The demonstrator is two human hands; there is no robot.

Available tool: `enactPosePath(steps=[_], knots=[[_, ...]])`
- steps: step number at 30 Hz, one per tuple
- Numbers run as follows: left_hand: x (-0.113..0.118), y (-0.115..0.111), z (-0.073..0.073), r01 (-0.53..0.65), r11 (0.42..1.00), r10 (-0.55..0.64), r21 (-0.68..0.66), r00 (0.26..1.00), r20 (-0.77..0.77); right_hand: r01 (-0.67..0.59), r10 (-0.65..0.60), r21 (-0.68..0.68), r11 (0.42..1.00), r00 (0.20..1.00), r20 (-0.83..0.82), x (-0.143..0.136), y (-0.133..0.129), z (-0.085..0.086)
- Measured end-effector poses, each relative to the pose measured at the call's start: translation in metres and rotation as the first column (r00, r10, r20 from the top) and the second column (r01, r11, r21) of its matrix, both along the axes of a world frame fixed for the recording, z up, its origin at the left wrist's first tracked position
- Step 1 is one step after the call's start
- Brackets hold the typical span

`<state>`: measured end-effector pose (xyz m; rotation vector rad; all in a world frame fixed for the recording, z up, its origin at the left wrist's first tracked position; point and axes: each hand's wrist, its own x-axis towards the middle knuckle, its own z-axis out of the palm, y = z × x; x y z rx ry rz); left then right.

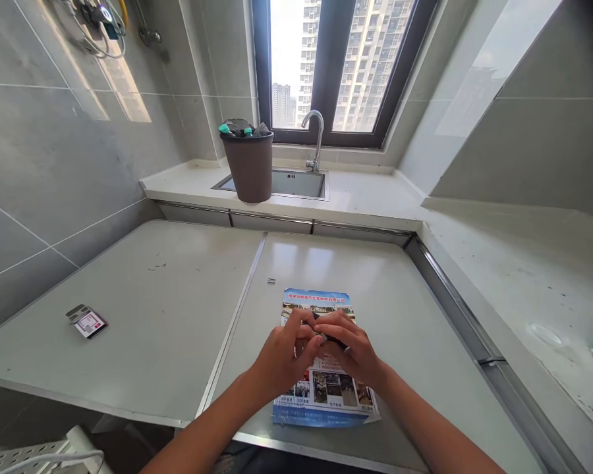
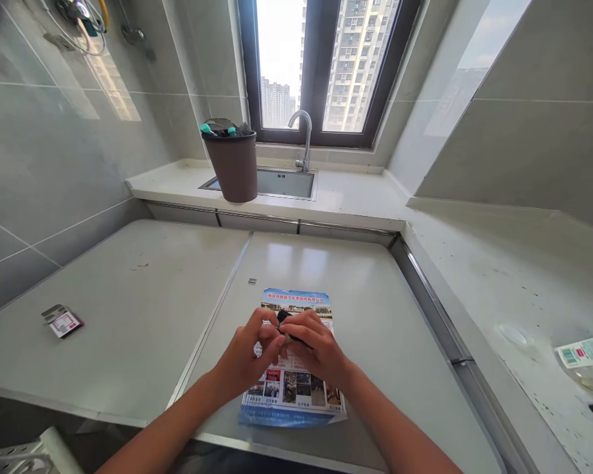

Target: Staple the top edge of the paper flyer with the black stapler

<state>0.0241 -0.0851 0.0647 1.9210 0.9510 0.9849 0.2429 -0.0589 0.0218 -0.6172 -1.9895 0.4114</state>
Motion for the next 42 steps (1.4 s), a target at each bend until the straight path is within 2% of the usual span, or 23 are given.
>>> enactPosePath(steps=[2,4,8,11,13,14,16,18,20,23,26,29,32,37,39,42], knots=[[0.002,0.004,0.007,-0.014,0.999,0.016,0.045,0.999,-0.049,-0.093,0.093,-0.004,0.996,0.994,-0.064,0.001,-0.001,0.005],[0.003,0.01,0.009,0.012,0.999,-0.008,0.049,0.996,-0.089,-0.087,0.084,-0.016,0.996,0.988,-0.129,0.0,-0.002,0.008],[0.012,0.019,0.011,0.123,0.991,-0.126,-0.047,0.989,-0.074,-0.035,0.038,0.015,0.999,0.981,-0.189,0.0,0.0,0.012],[0.013,0.031,0.017,0.152,0.983,-0.159,-0.103,0.986,-0.055,0.017,-0.033,-0.067,0.998,0.972,-0.233,0.017,0.012,0.014],[0.002,0.049,0.015,0.067,0.996,-0.074,-0.063,0.99,-0.124,0.146,-0.189,-0.185,0.972,0.951,-0.243,0.037,0.026,0.014],[-0.007,0.061,0.011,-0.03,1.0,0.028,-0.008,0.982,-0.185,0.254,-0.311,-0.251,0.934,0.924,-0.224,0.05,0.035,0.012],[-0.03,0.09,-0.005,-0.221,0.965,0.256,0.143,0.913,-0.318,0.521,-0.578,-0.327,0.789,0.809,-0.105,0.076,0.052,0.004],[-0.052,0.117,-0.031,-0.32,0.904,0.412,0.283,0.83,-0.377,0.683,-0.722,-0.349,0.641,0.692,0.028,0.101,0.067,-0.008],[-0.067,0.135,-0.058,-0.322,0.884,0.448,0.338,0.787,-0.423,0.732,-0.754,-0.385,0.562,0.645,0.125,0.12,0.078,-0.022],[-0.073,0.142,-0.085,-0.267,0.892,0.43,0.363,0.748,-0.505,0.737,-0.741,-0.442,0.512,0.639,0.207,0.134,0.089,-0.041],[-0.07,0.137,-0.092,-0.251,0.893,0.423,0.374,0.754,-0.502,0.731,-0.703,-0.411,0.546,0.666,0.251,0.137,0.097,-0.054],[-0.069,0.132,-0.091,-0.242,0.901,0.402,0.361,0.781,-0.479,0.732,-0.658,-0.296,0.614,0.682,0.319,0.137,0.103,-0.062],[-0.067,0.132,-0.091,-0.245,0.913,0.375,0.327,0.819,-0.434,0.735,-0.657,-0.213,0.644,0.674,0.339,0.136,0.105,-0.065],[-0.062,0.131,-0.087,-0.258,0.925,0.328,0.277,0.913,-0.243,0.704,-0.677,-0.235,0.67,0.71,0.196,0.123,0.098,-0.051],[-0.062,0.126,-0.082,-0.256,0.943,0.294,0.212,0.941,-0.17,0.663,-0.64,-0.225,0.714,0.748,0.176,0.112,0.094,-0.043],[-0.061,0.12,-0.074,-0.24,0.959,0.26,0.149,0.957,-0.128,0.578,-0.555,-0.141,0.804,0.814,0.17,0.096,0.084,-0.034]])
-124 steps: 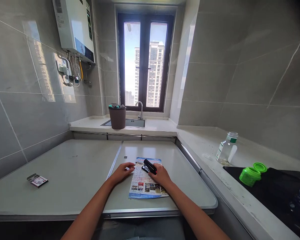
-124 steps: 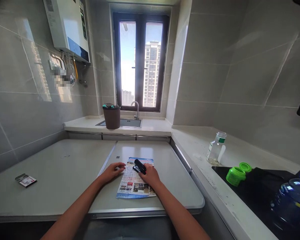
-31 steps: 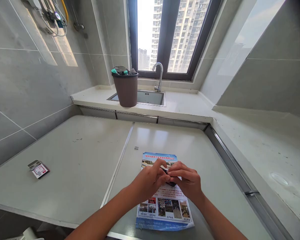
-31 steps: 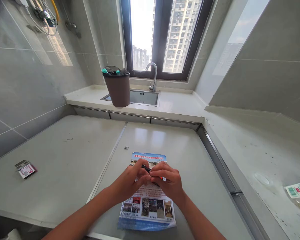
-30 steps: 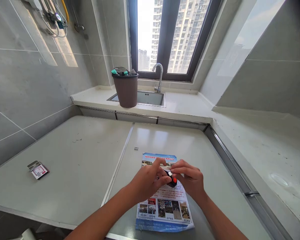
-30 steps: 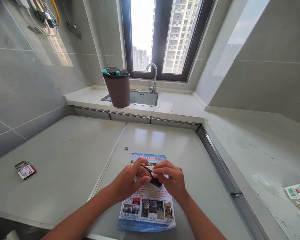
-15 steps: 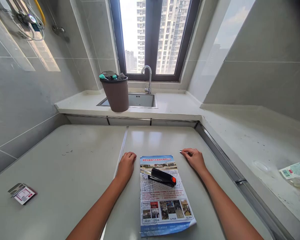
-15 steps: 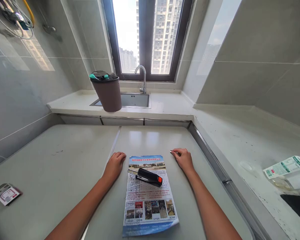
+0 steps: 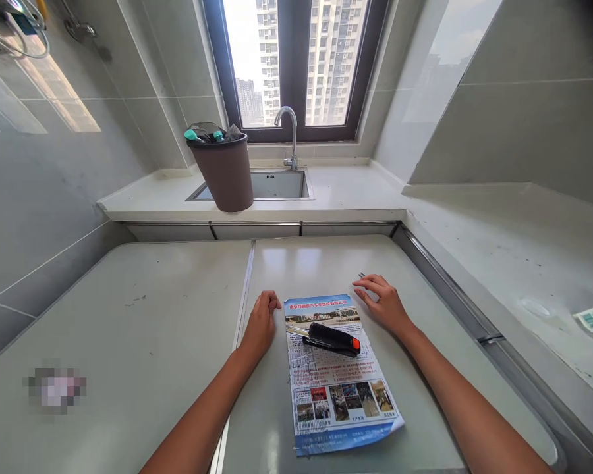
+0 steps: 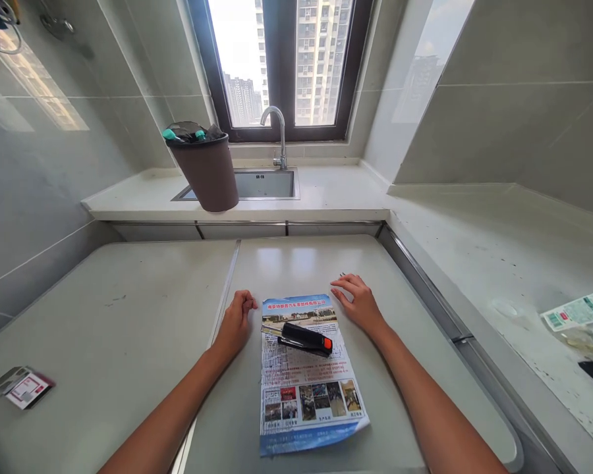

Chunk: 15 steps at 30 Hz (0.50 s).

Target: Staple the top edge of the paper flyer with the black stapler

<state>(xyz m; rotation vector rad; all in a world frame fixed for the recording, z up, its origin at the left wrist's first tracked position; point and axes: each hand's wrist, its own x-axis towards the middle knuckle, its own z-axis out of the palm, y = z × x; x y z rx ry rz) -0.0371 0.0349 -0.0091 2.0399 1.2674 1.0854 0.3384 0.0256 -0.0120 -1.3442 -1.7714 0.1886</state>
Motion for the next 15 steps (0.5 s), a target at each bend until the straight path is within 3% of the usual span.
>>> enactPosePath(steps=[3,8,15], knots=[[0.003,-0.002,0.005,0.06,0.997,-0.059,0.041,0.998,-0.033,-0.143,0.144,0.063,0.988,0.99,-0.013,-0.017,-0.015,0.008],[0.006,0.001,0.01,0.026,0.999,-0.027,0.042,0.999,0.028,-0.438,0.43,0.096,0.894,0.898,0.094,-0.048,-0.045,0.018],[0.007,0.005,0.008,0.119,0.973,-0.05,-0.2,0.946,0.319,-0.38,0.423,-0.205,0.902,0.873,0.244,-0.072,-0.06,0.02]])
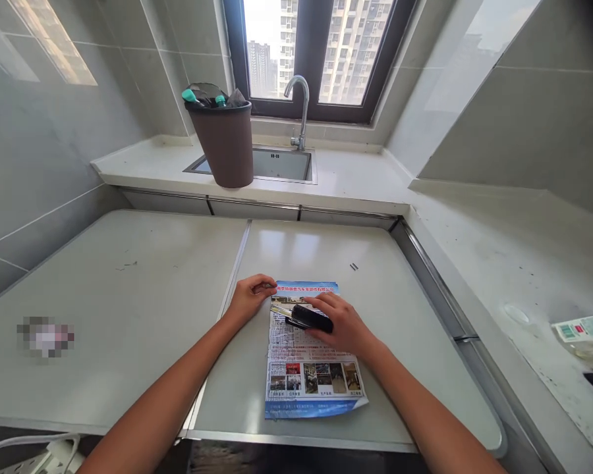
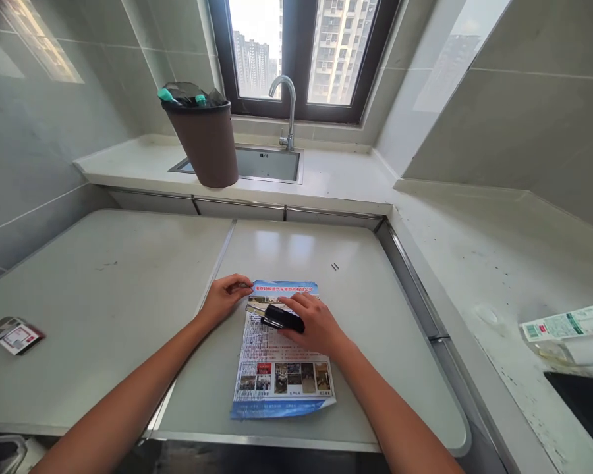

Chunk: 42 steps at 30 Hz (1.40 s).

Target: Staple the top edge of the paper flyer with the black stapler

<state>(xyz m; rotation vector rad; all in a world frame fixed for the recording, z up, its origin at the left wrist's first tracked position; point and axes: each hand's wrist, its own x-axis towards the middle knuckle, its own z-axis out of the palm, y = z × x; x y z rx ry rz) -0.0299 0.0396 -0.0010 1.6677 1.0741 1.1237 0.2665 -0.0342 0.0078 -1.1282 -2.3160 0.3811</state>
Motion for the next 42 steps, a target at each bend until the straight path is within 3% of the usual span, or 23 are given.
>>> enactPosePath(steps=[5,11,17,23,35,42], knots=[[-0.001,-0.007,0.004,0.102,0.994,-0.101,0.047,0.995,-0.025,-0.013,0.007,-0.136,0.991,0.999,-0.048,-0.004,0.0,-0.002],[0.003,-0.011,0.0,0.286,0.953,-0.264,0.103,0.947,-0.18,-0.029,0.02,-0.142,0.989,0.998,-0.061,-0.007,0.0,-0.005],[0.007,-0.008,-0.01,0.272,0.947,-0.184,0.17,0.893,-0.41,-0.011,0.004,-0.144,0.99,0.999,-0.044,-0.007,0.002,-0.003],[0.006,-0.006,-0.007,0.288,0.947,-0.217,0.145,0.901,-0.375,-0.029,0.019,-0.152,0.988,0.998,-0.063,-0.006,0.004,-0.004],[0.007,-0.006,-0.002,0.35,0.911,-0.231,0.219,0.872,-0.432,-0.024,0.018,-0.149,0.989,0.999,-0.045,-0.006,0.005,-0.006],[0.006,-0.006,-0.006,0.361,0.885,-0.247,0.296,0.9,-0.358,-0.022,0.014,-0.166,0.986,0.999,-0.046,-0.008,0.004,-0.002]])
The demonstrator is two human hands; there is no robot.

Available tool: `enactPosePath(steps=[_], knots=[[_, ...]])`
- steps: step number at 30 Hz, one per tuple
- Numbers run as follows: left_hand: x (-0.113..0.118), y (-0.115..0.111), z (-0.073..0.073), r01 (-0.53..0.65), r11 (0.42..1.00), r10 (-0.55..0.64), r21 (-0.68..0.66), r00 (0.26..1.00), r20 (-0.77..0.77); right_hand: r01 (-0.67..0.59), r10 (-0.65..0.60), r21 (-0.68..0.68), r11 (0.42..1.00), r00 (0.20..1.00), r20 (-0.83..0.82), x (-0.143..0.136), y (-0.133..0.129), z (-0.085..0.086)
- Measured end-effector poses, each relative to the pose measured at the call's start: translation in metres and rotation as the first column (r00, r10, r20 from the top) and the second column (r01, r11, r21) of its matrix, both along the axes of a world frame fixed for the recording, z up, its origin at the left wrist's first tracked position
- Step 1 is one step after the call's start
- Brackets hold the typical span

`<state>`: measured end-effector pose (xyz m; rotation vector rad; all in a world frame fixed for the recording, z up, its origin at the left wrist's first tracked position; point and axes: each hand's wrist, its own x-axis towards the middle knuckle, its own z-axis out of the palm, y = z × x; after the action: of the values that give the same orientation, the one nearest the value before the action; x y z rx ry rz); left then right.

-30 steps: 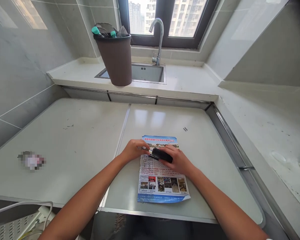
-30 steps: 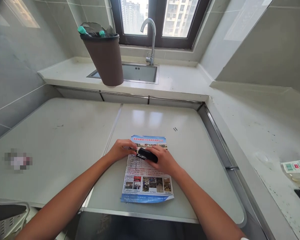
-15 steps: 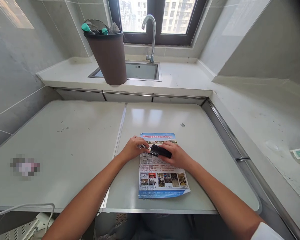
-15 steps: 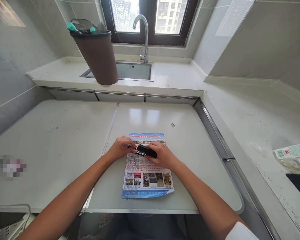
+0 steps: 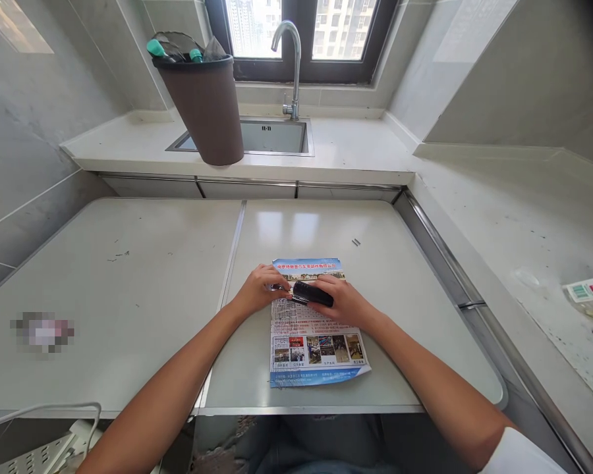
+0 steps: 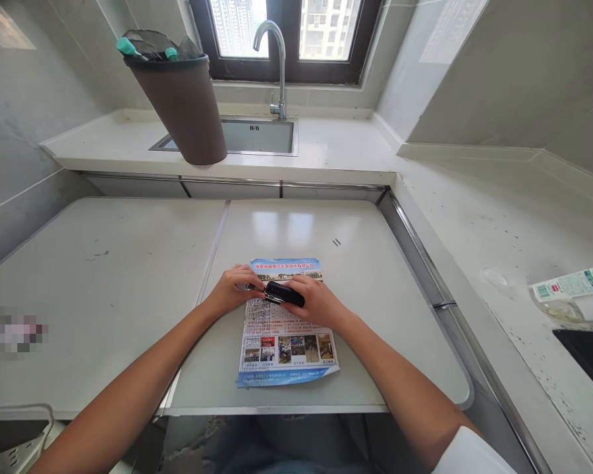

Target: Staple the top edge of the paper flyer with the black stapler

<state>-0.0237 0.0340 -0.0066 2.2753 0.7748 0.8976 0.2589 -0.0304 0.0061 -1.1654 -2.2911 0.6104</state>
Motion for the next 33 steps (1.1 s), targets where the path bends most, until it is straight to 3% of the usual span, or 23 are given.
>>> enactPosePath(steps=[6,12,33], knots=[[0.0011,0.0004,-0.0001,-0.03,0.999,0.032,0.021,0.992,-0.124,-0.001,0.001,-0.007,1.0,1.0,-0.007,0.0004,0.0004,-0.0017],[0.0018,0.0008,-0.0046,-0.008,0.995,0.016,0.096,0.996,-0.083,-0.008,0.008,-0.013,1.0,1.0,-0.021,0.0009,0.0019,-0.0043],[0.0074,-0.0002,-0.0045,0.002,0.991,0.01,0.134,0.996,-0.087,-0.036,0.036,-0.001,0.999,0.999,-0.041,0.0007,0.0031,-0.0031]])
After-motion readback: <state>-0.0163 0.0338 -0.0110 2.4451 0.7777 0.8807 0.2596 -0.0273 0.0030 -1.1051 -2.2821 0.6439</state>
